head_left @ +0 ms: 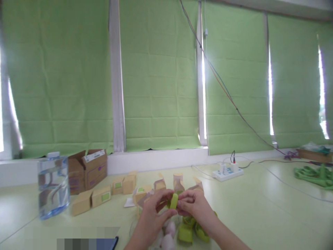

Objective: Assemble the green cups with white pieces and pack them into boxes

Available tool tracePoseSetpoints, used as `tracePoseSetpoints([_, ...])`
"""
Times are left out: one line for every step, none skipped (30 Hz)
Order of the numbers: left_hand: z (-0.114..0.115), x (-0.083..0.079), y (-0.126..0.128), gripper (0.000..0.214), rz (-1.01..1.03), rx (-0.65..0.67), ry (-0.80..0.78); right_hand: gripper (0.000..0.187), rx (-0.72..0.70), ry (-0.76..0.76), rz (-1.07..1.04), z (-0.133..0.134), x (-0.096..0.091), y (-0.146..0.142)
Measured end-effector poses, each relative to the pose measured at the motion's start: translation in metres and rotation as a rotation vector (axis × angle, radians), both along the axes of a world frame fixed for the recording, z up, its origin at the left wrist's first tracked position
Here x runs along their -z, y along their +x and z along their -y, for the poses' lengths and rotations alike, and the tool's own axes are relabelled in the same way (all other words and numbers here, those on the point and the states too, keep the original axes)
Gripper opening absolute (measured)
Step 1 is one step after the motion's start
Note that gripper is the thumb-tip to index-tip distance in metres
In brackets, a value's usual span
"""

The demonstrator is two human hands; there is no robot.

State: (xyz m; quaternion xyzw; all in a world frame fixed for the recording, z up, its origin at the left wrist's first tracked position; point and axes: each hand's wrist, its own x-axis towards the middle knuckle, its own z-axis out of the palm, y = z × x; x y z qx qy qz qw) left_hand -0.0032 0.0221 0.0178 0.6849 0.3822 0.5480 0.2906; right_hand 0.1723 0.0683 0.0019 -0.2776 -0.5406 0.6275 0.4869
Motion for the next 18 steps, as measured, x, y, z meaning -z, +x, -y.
tracePoseSetpoints([-0.001, 0.000, -0.001, 0.043, -0.014, -0.005, 0.001, 0.054, 0.002, -0.005, 0.004, 0.001, -0.001, 0.000])
tracePoseSetpoints([-0.001, -0.001, -0.001, 0.043, -0.025, -0.007, 0.005, 0.054, 0.000, -0.008, 0.006, 0.002, -0.003, 0.001])
tracePoseSetpoints([-0.001, -0.002, -0.002, 0.043, -0.036, -0.011, 0.010, 0.053, -0.007, -0.011, 0.002, 0.004, -0.005, 0.001])
tracePoseSetpoints([0.000, -0.003, -0.002, 0.043, -0.045, -0.016, 0.019, 0.052, -0.023, -0.012, -0.006, 0.006, -0.007, 0.002])
tracePoseSetpoints([0.001, -0.004, -0.001, 0.043, -0.061, -0.021, 0.029, 0.052, -0.044, -0.013, -0.020, 0.008, -0.008, 0.002])
tracePoseSetpoints([0.003, -0.006, -0.001, 0.043, -0.085, -0.029, 0.044, 0.052, -0.069, -0.012, -0.040, 0.010, -0.010, 0.003])
tracePoseSetpoints([0.005, -0.008, 0.000, 0.042, -0.120, -0.046, 0.062, 0.054, -0.094, -0.002, -0.058, 0.012, -0.010, 0.003])
tracePoseSetpoints([0.008, -0.010, 0.001, 0.041, -0.167, -0.063, 0.080, 0.057, -0.119, 0.021, -0.065, 0.013, -0.010, 0.002])
tracePoseSetpoints([0.010, -0.012, 0.002, 0.041, -0.220, -0.076, 0.095, 0.061, -0.136, 0.055, -0.056, 0.012, -0.009, 0.002])
tracePoseSetpoints([0.011, -0.014, 0.003, 0.040, -0.273, -0.082, 0.103, 0.063, -0.145, 0.095, -0.034, 0.011, -0.007, 0.001])
tracePoseSetpoints([0.013, -0.016, 0.004, 0.038, -0.314, -0.080, 0.103, 0.064, -0.148, 0.136, -0.003, 0.009, -0.005, 0.001])
tracePoseSetpoints([0.013, -0.017, 0.004, 0.036, -0.335, -0.068, 0.099, 0.062, -0.147, 0.167, 0.020, 0.006, -0.002, 0.000])
tracePoseSetpoints([0.013, -0.019, 0.003, 0.032, -0.333, -0.056, 0.090, 0.061, -0.146, 0.187, 0.029, 0.003, 0.000, 0.000])
tracePoseSetpoints([0.012, -0.020, 0.002, 0.031, -0.315, -0.056, 0.086, 0.060, -0.147, 0.207, 0.025, -0.001, 0.002, 0.000])
tracePoseSetpoints([0.010, -0.020, 0.002, 0.031, -0.298, -0.066, 0.084, 0.060, -0.151, 0.226, 0.011, -0.003, 0.003, 0.001])
tracePoseSetpoints([0.009, -0.020, 0.001, 0.032, -0.286, -0.086, 0.082, 0.061, -0.159, 0.246, -0.002, -0.005, 0.004, 0.001])
tracePoseSetpoints([0.009, -0.020, 0.001, 0.033, -0.284, -0.114, 0.080, 0.062, -0.169, 0.264, -0.002, -0.005, 0.004, 0.001])
tracePoseSetpoints([0.009, -0.020, 0.002, 0.035, -0.294, -0.142, 0.074, 0.062, -0.175, 0.281, 0.014, -0.005, 0.004, 0.002])
